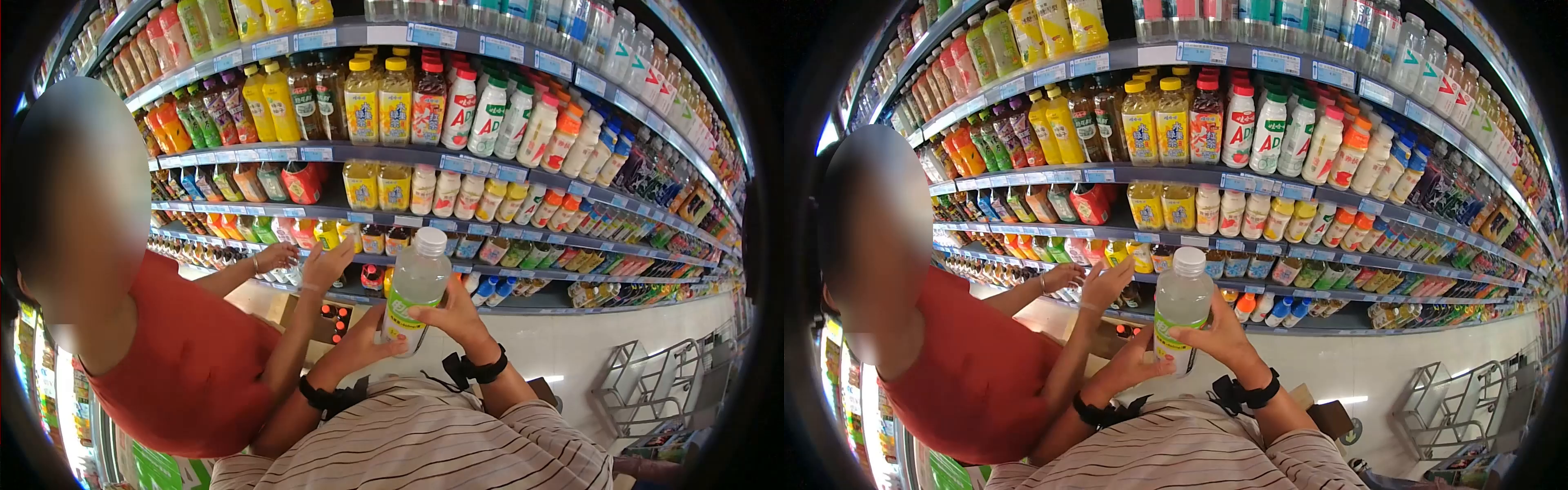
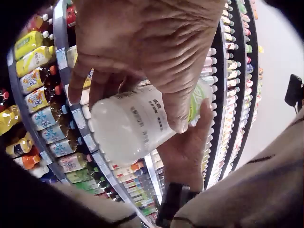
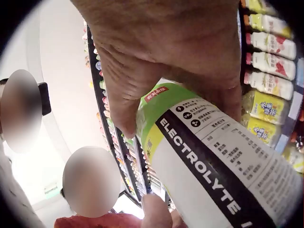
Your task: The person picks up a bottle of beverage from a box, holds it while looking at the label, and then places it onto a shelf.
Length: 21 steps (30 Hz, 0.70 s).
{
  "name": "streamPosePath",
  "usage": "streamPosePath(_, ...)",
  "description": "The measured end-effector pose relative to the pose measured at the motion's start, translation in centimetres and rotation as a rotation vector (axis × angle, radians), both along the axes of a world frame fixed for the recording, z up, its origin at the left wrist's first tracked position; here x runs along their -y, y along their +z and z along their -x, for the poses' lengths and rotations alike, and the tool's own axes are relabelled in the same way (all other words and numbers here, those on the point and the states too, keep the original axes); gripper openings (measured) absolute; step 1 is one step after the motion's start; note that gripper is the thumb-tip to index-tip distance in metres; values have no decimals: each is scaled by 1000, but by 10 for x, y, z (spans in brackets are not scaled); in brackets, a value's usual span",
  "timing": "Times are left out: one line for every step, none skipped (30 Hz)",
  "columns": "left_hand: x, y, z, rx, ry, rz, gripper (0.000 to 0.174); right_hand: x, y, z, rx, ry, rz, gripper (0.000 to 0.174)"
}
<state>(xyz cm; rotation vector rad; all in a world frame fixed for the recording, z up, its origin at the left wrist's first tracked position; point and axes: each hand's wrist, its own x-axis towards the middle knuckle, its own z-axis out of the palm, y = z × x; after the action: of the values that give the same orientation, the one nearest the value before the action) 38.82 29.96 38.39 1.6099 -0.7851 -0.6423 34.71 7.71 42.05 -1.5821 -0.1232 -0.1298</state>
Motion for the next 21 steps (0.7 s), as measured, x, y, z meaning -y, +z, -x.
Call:
streamPosePath(-3, -7, 1, 9, -2, -16, 79, 3, 1, 3, 3, -19, 34, 86)
streamPosePath(-7, -20, 4, 16, -3, -32, 78, 6, 1, 5, 13, -32, 22, 85)
streamPosePath(-13, -34, 7, 21, -4, -50, 76, 9, 0, 6, 20, -44, 9, 84)
streamPosePath(-23, -50, 13, 16, 2, -120, 74, 12, -1, 9, 24, -56, -6, 83)
streamPosePath(-34, -66, 19, 11, 7, -189, 72, 15, -1, 12, 4, -84, -17, 82)
streamPosePath(-44, -74, 22, -21, 3, -239, 71, 17, -1, 16, -15, -113, -29, 81)
streamPosePath(-55, -81, 25, -53, -1, -289, 70, 20, -3, 20, -38, -142, -42, 80)
streamPosePath(-67, -88, 28, -113, -12, -320, 69, 24, -9, 21, -27, -139, -74, 79)
streamPosePath(-78, -92, 29, -138, -52, -351, 65, 25, -8, 24, -43, -167, -79, 78)
streamPosePath(-88, -96, 30, -162, -92, -383, 62, 25, -2, 28, -58, -195, -82, 77)
streamPosePath(-99, -101, 32, -185, -133, -415, 58, 23, 1, 33, -69, -223, -84, 77)
streamPosePath(-107, -96, 23, -124, -279, -524, 59, 23, 0, 36, -57, -251, -143, 76)
streamPosePath(-116, -79, 29, -91, -289, -592, 59, 24, 1, 40, -55, -262, -135, 77)
streamPosePath(-125, -63, 35, -59, -301, -660, 59, 24, 4, 45, -53, -271, -127, 77)
streamPosePath(-135, -62, 42, -107, -285, -656, 60, 23, 9, 48, -48, -280, -119, 78)
streamPosePath(-148, -64, 49, -157, -269, -653, 60, 20, 12, 52, -30, -314, -98, 83)
streamPosePath(-158, -62, 53, -207, -252, -649, 61, 17, 15, 57, -13, -332, -110, 84)
streamPosePath(-166, -45, 56, -273, -244, -594, 62, 15, 18, 63, 5, -350, -120, 85)
streamPosePath(-180, -54, 58, -312, -215, -593, 63, 14, 21, 68, 24, -367, -129, 86)
streamPosePath(-200, -70, 65, -352, -184, -593, 63, 12, 26, 72, 40, -383, -114, 89)
streamPosePath(-217, -79, 69, -390, -154, -596, 63, 11, 28, 76, 68, -381, -170, 90)
